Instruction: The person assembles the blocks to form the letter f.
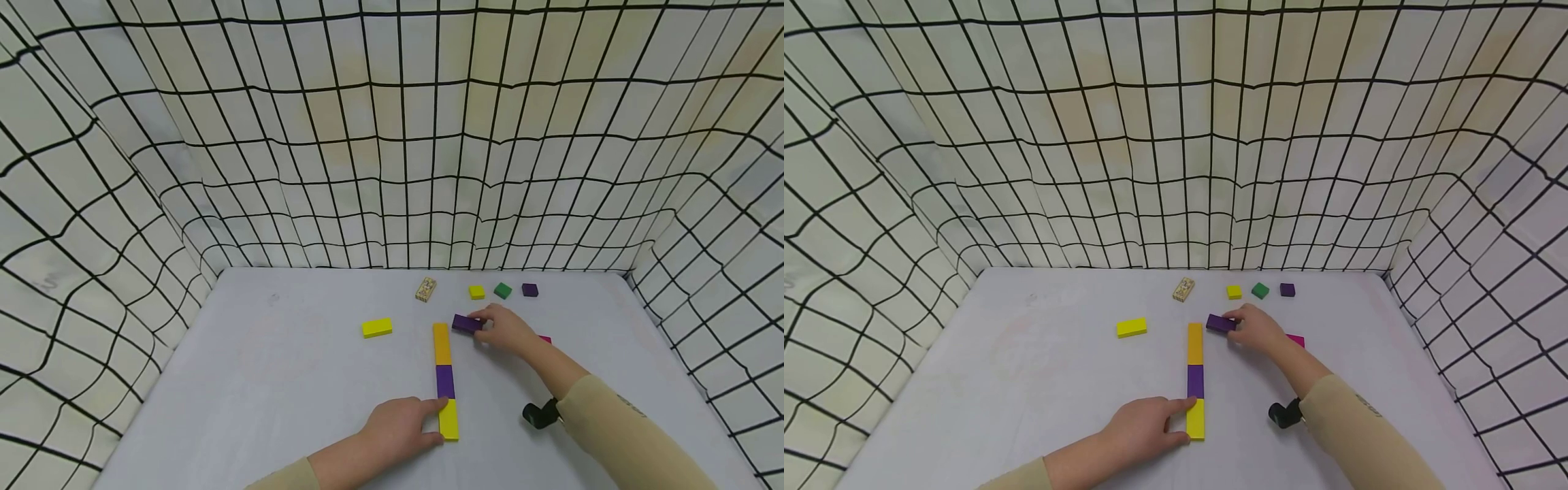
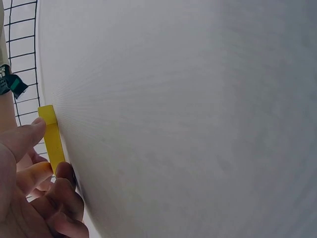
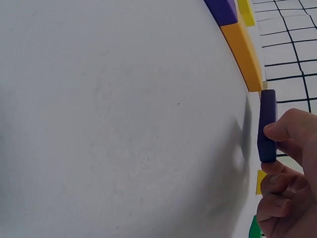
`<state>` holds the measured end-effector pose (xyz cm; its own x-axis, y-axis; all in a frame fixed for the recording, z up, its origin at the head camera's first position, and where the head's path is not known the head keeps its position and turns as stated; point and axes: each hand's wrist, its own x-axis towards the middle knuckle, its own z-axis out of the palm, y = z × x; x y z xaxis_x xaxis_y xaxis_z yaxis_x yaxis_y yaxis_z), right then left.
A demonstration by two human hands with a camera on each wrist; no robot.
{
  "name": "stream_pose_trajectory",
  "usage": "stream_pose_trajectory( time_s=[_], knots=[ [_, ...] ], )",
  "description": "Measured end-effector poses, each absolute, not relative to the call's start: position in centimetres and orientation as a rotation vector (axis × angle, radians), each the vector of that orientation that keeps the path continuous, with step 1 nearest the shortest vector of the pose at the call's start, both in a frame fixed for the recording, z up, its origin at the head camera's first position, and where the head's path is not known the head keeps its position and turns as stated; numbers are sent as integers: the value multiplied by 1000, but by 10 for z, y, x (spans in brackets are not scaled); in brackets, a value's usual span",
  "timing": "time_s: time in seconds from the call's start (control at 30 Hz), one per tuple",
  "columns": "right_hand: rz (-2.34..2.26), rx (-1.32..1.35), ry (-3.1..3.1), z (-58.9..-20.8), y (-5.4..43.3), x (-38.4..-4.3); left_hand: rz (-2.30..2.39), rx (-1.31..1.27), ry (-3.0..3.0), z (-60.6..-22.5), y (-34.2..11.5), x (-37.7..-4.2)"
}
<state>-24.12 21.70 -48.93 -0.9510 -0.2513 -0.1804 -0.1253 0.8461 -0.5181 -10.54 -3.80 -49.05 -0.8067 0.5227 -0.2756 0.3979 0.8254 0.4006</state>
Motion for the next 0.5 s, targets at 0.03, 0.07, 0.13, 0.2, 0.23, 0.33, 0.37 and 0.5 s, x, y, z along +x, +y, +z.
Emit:
stream_pose_trajectory(
  time_s=[0.03,0.07,0.13,0.2,0.23,0.33,0.37,0.5],
  knots=[
    [-754,-289,2779,-490,217,-241,456,693,2635,-491,-38,-105],
    [-751,-288,2773,-491,217,-242,453,695,2638,-491,-38,-105],
    [-736,-290,2763,-493,218,-242,448,701,2646,-491,-38,-105],
    [-716,-293,2752,-495,218,-244,446,700,2647,-491,-39,-106],
    [-705,-291,2748,-496,218,-244,447,700,2646,-491,-39,-106],
    [-672,-304,2740,-497,219,-246,450,698,2641,-491,-39,-106],
    [-665,-307,2738,-498,219,-247,451,695,2637,-491,-39,-107],
    [-653,-324,2740,-499,219,-248,454,701,2629,-492,-39,-107]
  ],
)
